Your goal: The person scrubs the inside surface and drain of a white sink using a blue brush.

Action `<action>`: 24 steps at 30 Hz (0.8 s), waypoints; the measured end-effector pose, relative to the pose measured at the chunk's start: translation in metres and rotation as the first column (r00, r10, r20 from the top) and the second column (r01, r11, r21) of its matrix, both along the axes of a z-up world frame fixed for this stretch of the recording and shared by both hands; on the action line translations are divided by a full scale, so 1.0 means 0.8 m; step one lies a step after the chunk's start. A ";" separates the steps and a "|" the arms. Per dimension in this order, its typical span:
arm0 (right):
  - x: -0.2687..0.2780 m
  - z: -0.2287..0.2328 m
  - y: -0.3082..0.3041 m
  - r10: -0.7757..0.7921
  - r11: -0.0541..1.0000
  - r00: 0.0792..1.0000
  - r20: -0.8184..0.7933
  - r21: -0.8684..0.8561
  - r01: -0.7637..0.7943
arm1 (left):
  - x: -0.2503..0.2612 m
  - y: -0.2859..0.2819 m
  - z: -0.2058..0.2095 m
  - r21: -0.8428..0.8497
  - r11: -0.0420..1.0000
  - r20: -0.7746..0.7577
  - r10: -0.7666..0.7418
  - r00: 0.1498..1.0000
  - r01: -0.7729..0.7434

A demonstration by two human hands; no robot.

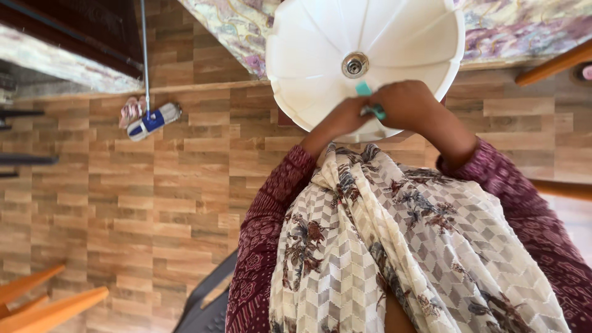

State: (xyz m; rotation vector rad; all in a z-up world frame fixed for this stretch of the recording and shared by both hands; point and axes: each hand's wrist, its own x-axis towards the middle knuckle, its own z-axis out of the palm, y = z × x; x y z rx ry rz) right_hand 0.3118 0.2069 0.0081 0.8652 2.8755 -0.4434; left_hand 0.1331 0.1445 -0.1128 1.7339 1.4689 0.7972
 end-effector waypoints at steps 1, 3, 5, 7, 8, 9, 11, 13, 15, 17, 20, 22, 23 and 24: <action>0.008 0.004 -0.003 0.031 0.999 0.992 0.124 -0.026 -0.028 | 0.007 -0.015 0.009 -0.061 0.998 -0.029 -0.027 0.999 0.025; 0.017 0.000 -0.006 0.068 0.998 0.995 0.074 0.006 -0.068 | 0.017 -0.025 0.018 -0.121 0.992 -0.057 -0.045 0.997 0.038; 0.011 -0.021 -0.001 0.106 0.993 0.994 0.023 0.043 -0.107 | 0.018 -0.025 0.008 -0.145 0.985 -0.140 0.074 0.987 -0.094; -0.010 -0.052 0.009 0.094 0.996 0.985 -0.142 0.016 -0.093 | 0.004 -0.013 -0.012 -0.044 0.986 -0.104 0.158 0.982 -0.163; -0.017 -0.068 0.009 0.101 0.995 0.985 -0.143 0.018 -0.100 | -0.001 -0.008 -0.023 0.056 0.975 -0.061 0.219 0.974 -0.216; -0.023 -0.081 0.008 0.131 0.990 0.982 -0.133 0.075 -0.122 | -0.001 -0.009 -0.031 0.058 0.973 -0.062 0.226 0.972 -0.223; -0.018 -0.092 0.013 0.161 0.980 0.979 -0.122 0.135 -0.144 | 0.002 -0.007 -0.034 0.063 0.964 -0.131 0.264 0.956 -0.257; -0.002 -0.086 -0.001 0.156 0.981 0.961 -0.227 0.147 -0.125 | 0.014 -0.019 -0.020 0.056 0.974 -0.139 0.227 0.964 -0.222; 0.028 -0.065 -0.010 0.150 0.987 0.969 -0.195 0.078 -0.138 | 0.026 -0.039 0.006 0.043 0.982 -0.148 0.188 0.971 -0.184; 0.048 -0.049 -0.020 0.141 0.990 0.977 -0.159 -0.003 -0.143 | 0.033 -0.064 0.028 0.198 0.979 -0.193 0.094 0.977 -0.055; 0.052 -0.046 -0.015 0.167 0.981 0.925 -0.341 -0.036 -0.191 | 0.033 -0.066 0.038 0.258 0.963 -0.302 0.152 0.941 -0.073; 0.028 -0.065 -0.004 0.153 0.988 0.956 -0.251 0.011 -0.155 | 0.018 -0.042 0.027 0.172 0.978 -0.382 0.175 0.907 -0.116; 0.017 -0.078 0.002 0.156 0.988 0.955 -0.252 0.019 -0.156 | 0.006 -0.031 0.020 0.079 0.983 -0.460 0.185 0.868 -0.168; 0.006 -0.091 0.009 0.104 0.993 0.908 -0.406 -0.014 -0.120 | -0.009 -0.024 0.013 0.087 0.982 -0.463 0.188 0.866 -0.166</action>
